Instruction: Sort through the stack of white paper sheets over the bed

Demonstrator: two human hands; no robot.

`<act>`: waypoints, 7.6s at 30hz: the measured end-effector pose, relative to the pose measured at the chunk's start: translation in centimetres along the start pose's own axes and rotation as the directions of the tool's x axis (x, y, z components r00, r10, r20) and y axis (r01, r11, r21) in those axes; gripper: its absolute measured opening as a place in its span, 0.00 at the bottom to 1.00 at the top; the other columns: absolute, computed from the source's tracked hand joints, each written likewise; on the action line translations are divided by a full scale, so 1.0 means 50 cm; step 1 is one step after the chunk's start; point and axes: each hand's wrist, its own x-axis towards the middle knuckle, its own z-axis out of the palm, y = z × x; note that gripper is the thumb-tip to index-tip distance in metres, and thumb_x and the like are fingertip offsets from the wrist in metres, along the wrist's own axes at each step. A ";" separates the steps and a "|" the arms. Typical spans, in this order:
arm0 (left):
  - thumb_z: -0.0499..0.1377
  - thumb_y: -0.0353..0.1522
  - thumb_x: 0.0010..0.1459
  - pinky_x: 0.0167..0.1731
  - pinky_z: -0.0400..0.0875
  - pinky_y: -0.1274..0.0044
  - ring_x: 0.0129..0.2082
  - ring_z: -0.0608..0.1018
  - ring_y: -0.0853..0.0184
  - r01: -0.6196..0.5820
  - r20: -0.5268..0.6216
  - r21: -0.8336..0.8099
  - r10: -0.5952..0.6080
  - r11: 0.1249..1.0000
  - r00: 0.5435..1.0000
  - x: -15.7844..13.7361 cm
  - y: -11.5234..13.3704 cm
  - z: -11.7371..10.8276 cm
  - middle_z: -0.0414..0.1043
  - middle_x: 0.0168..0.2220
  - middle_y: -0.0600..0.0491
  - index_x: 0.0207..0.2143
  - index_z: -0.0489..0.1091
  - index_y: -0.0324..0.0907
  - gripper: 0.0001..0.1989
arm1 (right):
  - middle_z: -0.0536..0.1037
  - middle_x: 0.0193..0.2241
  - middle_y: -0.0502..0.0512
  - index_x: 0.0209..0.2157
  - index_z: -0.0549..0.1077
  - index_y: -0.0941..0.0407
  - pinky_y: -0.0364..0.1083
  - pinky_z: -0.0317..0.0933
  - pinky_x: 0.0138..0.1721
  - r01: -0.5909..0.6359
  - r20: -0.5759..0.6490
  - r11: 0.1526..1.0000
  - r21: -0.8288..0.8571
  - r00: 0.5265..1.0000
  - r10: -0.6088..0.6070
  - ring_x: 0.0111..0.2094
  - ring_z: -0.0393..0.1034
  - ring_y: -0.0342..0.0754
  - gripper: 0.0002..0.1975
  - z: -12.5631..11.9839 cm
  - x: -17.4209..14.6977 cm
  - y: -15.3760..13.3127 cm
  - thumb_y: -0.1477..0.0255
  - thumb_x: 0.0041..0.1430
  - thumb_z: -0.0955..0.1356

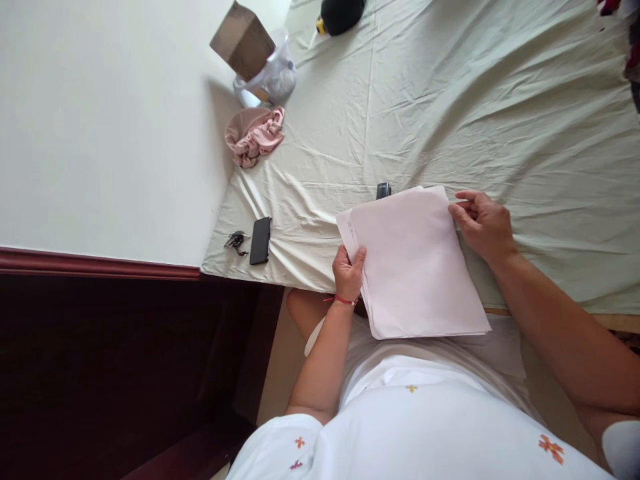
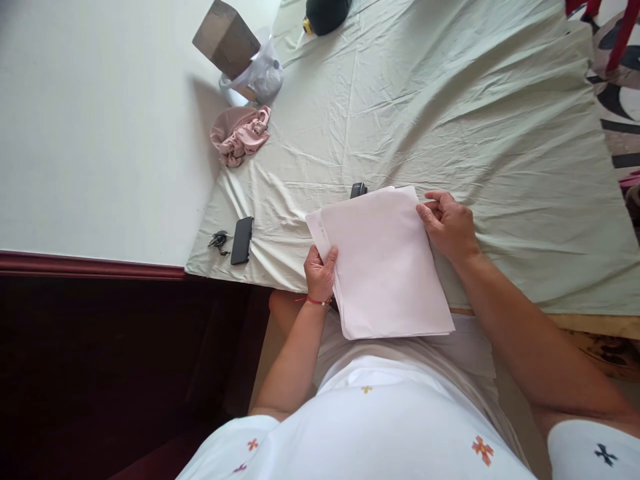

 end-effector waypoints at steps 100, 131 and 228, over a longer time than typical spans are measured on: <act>0.66 0.45 0.61 0.47 0.75 0.74 0.42 0.81 0.65 -0.034 0.034 0.038 0.033 0.999 0.999 -0.002 0.001 -0.002 0.81 0.44 0.50 0.45 0.74 0.43 0.17 | 0.78 0.27 0.51 0.31 0.78 0.52 0.46 0.62 0.26 -0.030 0.083 0.989 0.144 0.996 0.018 0.24 0.67 0.44 0.11 -0.003 -0.007 -0.029 0.60 0.52 0.75; 0.69 0.45 0.56 0.47 0.77 0.73 0.43 0.83 0.65 0.004 0.003 -0.053 -0.004 0.999 1.000 -0.003 0.014 0.001 0.83 0.45 0.50 0.44 0.76 0.43 0.19 | 0.84 0.36 0.54 0.41 0.80 0.51 0.53 0.75 0.40 -0.090 0.211 0.982 0.166 0.976 0.054 0.35 0.79 0.53 0.14 -0.006 0.003 -0.011 0.60 0.55 0.75; 0.66 0.47 0.60 0.46 0.75 0.74 0.42 0.82 0.64 0.053 0.108 -0.133 -0.039 0.990 0.993 -0.008 -0.008 -0.008 0.83 0.41 0.50 0.41 0.82 0.42 0.18 | 0.81 0.30 0.49 0.34 0.81 0.45 0.51 0.70 0.33 -0.010 0.103 0.932 0.363 0.994 -0.029 0.30 0.74 0.49 0.08 0.004 -0.011 -0.021 0.59 0.53 0.77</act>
